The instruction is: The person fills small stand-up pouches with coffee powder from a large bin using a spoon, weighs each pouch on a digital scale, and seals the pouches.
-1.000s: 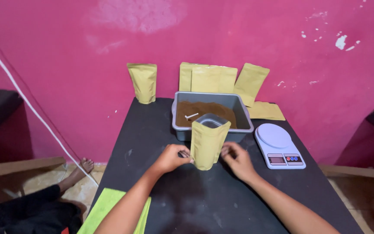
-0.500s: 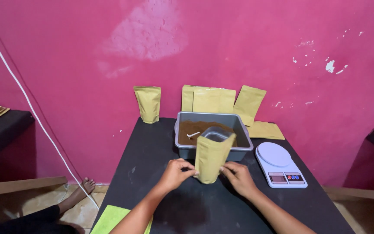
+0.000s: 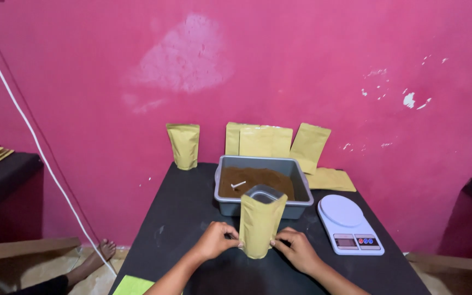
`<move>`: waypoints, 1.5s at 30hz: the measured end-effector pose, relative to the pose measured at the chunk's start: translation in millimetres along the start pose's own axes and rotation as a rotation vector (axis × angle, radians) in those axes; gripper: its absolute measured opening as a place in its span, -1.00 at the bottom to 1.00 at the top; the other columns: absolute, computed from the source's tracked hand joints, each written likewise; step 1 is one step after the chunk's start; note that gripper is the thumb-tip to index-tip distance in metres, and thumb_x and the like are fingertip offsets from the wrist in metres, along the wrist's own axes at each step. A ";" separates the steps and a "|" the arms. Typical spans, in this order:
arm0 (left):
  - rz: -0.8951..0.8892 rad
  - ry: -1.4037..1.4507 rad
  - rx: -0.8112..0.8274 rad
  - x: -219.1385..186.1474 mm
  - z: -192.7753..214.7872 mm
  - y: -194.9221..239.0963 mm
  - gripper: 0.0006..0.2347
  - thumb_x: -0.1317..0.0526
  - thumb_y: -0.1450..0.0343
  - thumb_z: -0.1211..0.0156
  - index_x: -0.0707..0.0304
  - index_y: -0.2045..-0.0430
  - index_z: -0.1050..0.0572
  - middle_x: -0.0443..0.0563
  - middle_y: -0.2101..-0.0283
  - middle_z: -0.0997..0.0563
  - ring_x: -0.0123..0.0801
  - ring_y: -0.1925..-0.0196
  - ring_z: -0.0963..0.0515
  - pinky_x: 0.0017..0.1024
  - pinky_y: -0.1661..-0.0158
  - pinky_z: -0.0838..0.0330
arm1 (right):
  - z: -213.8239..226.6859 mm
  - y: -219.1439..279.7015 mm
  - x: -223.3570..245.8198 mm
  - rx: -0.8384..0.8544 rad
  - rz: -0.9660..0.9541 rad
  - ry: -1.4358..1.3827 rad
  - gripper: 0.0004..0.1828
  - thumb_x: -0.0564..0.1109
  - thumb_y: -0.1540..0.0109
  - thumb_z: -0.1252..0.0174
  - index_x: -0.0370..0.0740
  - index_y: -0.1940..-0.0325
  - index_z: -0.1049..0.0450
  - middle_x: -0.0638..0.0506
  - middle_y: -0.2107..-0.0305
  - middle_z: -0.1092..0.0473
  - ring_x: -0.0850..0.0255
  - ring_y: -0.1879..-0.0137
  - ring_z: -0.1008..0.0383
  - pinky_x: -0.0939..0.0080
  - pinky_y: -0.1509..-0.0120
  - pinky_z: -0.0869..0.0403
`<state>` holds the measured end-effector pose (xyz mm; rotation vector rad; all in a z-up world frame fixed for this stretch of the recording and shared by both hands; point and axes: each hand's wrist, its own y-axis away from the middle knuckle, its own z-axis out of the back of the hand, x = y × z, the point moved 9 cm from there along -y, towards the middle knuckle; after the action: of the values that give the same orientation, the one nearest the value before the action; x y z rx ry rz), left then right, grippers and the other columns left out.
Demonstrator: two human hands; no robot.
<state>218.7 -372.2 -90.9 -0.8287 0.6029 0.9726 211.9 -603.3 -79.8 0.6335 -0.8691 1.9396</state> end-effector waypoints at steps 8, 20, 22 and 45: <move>-0.005 0.112 -0.132 -10.8 -3.4 -0.2 -0.91 0.28 -0.23 -0.45 0.29 0.51 -0.71 -0.08 0.47 -0.71 -0.50 0.51 -0.54 -0.54 0.38 -0.46 | 16.2 5.9 -6.0 -0.182 0.027 0.013 -0.87 -0.17 -0.17 -0.27 -0.28 0.29 -0.64 0.08 0.40 -0.56 0.25 0.38 -0.50 0.30 0.24 -0.46; -0.093 0.334 0.071 -7.8 -26.8 5.9 -0.41 0.21 -0.07 -0.54 0.31 0.09 -0.30 0.03 0.12 -0.47 -0.33 0.07 -0.47 -0.41 -0.01 -0.39 | -19.3 15.8 8.5 0.134 0.130 -0.327 -0.50 -0.47 -0.02 -0.05 -0.34 0.01 -0.64 -0.04 0.27 -0.63 0.20 0.19 -0.62 0.28 0.05 -0.54; -0.078 0.197 0.057 -18.7 -23.7 9.9 -0.13 0.05 -0.02 -0.62 0.41 -0.18 -0.25 0.15 -0.08 -0.50 -0.24 -0.10 -0.51 -0.33 -0.13 -0.40 | -26.6 18.1 23.3 0.192 0.208 -0.318 -0.54 -0.48 -0.02 -0.08 -0.32 0.05 -0.64 -0.05 0.24 -0.64 0.17 0.13 -0.65 0.24 -0.03 -0.57; -0.219 0.075 -0.229 -42.1 28.4 5.9 -0.89 0.29 -0.22 -0.42 0.33 0.49 -0.67 -0.01 0.42 -0.75 -0.35 0.46 -0.68 -0.46 0.35 -0.53 | 22.8 5.4 32.7 -0.239 0.149 -0.039 -0.89 -0.22 -0.12 -0.31 -0.35 0.37 -0.64 0.04 0.45 -0.56 0.23 0.38 -0.52 0.31 0.24 -0.46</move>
<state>197.0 -366.6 -45.0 -1.1151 0.4578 0.8218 193.7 -606.0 -44.0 0.4772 -1.1806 1.9205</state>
